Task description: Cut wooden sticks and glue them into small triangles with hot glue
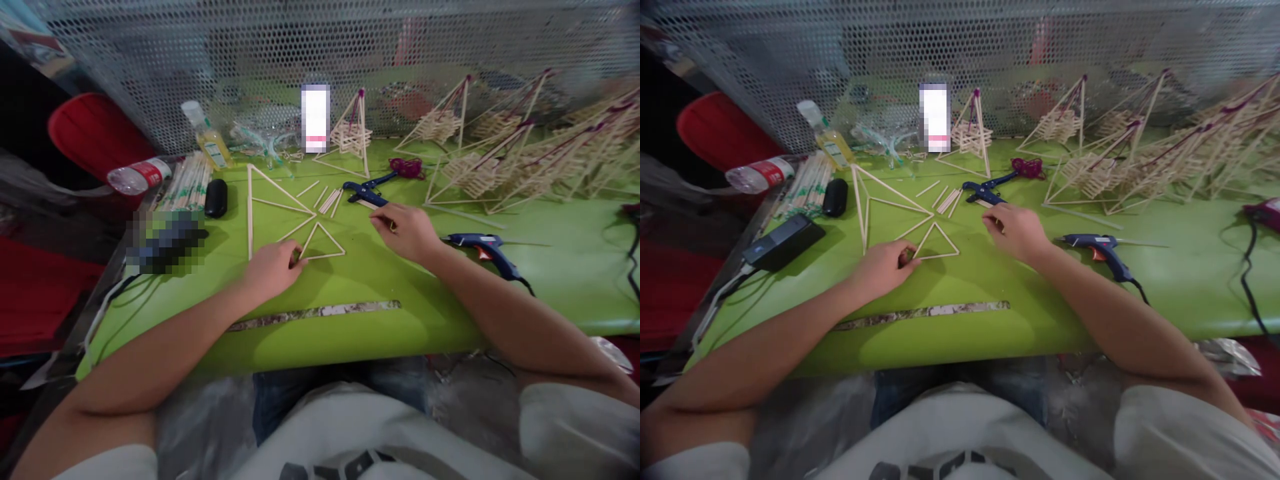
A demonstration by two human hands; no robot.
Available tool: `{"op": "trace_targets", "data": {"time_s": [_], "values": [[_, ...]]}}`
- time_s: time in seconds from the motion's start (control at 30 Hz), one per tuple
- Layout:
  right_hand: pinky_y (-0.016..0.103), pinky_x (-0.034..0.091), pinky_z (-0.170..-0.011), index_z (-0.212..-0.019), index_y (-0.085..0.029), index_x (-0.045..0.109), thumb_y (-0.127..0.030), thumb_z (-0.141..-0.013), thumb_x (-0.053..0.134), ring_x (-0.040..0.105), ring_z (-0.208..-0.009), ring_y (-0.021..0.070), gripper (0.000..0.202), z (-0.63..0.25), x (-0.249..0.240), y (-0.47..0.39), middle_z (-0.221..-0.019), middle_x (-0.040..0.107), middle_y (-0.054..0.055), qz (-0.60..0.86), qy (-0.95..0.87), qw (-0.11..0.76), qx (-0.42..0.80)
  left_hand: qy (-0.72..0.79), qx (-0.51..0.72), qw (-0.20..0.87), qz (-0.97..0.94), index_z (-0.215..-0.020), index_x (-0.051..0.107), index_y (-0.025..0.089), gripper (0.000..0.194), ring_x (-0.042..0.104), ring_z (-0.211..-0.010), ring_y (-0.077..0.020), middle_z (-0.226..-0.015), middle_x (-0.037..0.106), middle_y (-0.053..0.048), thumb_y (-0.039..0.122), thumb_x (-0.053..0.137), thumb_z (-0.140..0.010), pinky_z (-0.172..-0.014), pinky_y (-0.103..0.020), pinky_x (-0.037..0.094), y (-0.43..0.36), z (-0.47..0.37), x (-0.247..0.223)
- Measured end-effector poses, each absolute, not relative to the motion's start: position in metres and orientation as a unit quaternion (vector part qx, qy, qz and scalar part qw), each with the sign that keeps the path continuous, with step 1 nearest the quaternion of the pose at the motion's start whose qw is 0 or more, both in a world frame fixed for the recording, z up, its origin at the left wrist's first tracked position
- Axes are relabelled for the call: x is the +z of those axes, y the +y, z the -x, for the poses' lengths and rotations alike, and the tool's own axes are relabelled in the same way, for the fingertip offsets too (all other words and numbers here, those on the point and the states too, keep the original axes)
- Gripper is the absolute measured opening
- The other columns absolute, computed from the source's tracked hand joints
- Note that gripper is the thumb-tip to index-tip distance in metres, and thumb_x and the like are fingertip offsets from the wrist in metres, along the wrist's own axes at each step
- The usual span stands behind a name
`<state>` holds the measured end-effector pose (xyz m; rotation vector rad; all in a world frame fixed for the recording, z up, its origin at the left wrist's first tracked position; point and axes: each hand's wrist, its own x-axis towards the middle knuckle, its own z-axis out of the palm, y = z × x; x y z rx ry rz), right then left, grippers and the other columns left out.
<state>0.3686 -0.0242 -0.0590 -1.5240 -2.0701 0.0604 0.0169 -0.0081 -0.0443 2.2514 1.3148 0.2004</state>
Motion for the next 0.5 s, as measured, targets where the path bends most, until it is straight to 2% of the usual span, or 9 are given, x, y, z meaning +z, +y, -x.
{"op": "trace_targets", "data": {"time_s": [0.1,0.2,0.5], "values": [[0.040,0.054,-0.073,-0.105,-0.023,0.081,-0.035,-0.105,0.059,0.071,-0.077,0.0252,0.025,-0.374,-0.059,-0.021,-0.098,0.083,0.010,0.592,-0.752,0.290,0.008,0.485,0.077,0.258,-0.832,-0.116,0.078,0.017,0.030,0.066,-0.065,-0.0218,-0.087,0.079,-0.011,0.041,0.067,-0.102,-0.059,-0.033,0.042,-0.008,-0.017,-0.045],[0.039,0.056,-0.074,-0.106,-0.023,0.081,-0.035,-0.106,0.058,0.074,-0.083,0.0260,0.026,-0.372,-0.063,-0.017,-0.104,0.083,0.010,0.582,-0.768,0.267,0.017,0.487,0.071,0.256,-0.832,-0.116,0.078,0.016,0.030,0.067,-0.065,-0.0220,-0.089,0.080,-0.012,0.041,0.067,-0.102,-0.058,-0.033,0.043,-0.008,-0.017,-0.044],[0.045,0.061,-0.092,-0.116,-0.020,0.081,-0.030,-0.110,0.053,0.077,-0.108,0.0316,0.031,-0.356,-0.067,-0.018,-0.120,0.082,0.014,0.568,-0.793,0.219,0.017,0.469,0.060,0.268,-0.839,-0.121,0.078,0.017,0.036,0.068,-0.064,-0.0238,-0.092,0.080,-0.014,0.045,0.063,-0.104,-0.057,-0.034,0.046,-0.009,-0.014,-0.044]]}}
